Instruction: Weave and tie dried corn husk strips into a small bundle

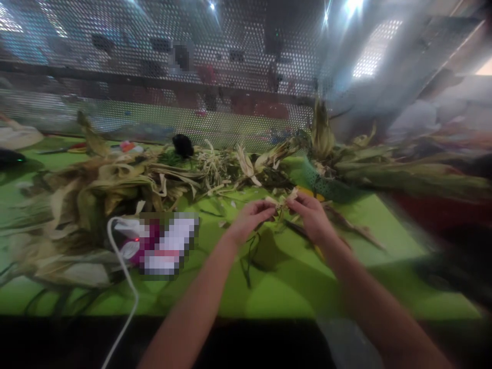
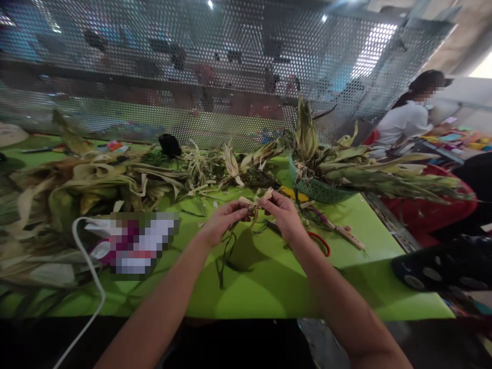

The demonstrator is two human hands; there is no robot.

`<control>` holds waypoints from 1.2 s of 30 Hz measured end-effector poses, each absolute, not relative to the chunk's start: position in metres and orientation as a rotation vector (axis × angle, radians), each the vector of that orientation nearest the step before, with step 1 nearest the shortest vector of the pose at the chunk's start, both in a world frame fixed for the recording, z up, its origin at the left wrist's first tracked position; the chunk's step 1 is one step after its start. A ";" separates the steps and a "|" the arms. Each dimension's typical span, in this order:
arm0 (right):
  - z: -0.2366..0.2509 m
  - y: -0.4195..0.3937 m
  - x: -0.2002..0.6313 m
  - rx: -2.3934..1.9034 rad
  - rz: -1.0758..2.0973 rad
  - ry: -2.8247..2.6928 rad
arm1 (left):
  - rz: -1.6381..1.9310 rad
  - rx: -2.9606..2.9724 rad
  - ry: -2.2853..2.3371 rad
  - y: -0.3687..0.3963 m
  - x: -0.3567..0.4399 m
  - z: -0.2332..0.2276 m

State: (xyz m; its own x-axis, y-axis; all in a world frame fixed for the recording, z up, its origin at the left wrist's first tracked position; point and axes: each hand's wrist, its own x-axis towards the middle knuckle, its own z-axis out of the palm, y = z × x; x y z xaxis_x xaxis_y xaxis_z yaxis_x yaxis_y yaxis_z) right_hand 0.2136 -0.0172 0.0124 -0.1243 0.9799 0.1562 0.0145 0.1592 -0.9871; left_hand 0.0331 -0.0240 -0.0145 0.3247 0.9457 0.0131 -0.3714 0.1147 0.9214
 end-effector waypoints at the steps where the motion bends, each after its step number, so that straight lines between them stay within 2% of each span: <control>1: 0.011 -0.017 0.214 -1.040 1.182 -1.379 | 1.096 1.046 0.712 -0.024 0.033 -0.015; 8: 0.003 -0.015 0.213 -0.991 1.469 -1.283 | 1.110 1.085 0.712 -0.025 0.035 -0.019; 13: 0.010 -0.015 0.214 -1.093 1.078 -1.355 | 1.351 1.407 0.984 -0.022 0.034 -0.022; 18: 0.009 -0.019 0.209 -1.117 1.143 -1.421 | 1.520 1.733 1.107 -0.030 0.039 -0.019; 25: 0.014 -0.018 0.209 -1.180 1.135 -1.401 | 1.473 1.673 1.136 -0.037 0.045 -0.017; 28: 0.016 -0.017 0.211 -1.185 1.124 -1.370 | 1.313 1.531 1.111 -0.032 0.043 -0.021; 36: 0.005 -0.016 0.211 -1.153 1.114 -1.382 | 1.061 1.215 0.783 -0.021 0.048 -0.030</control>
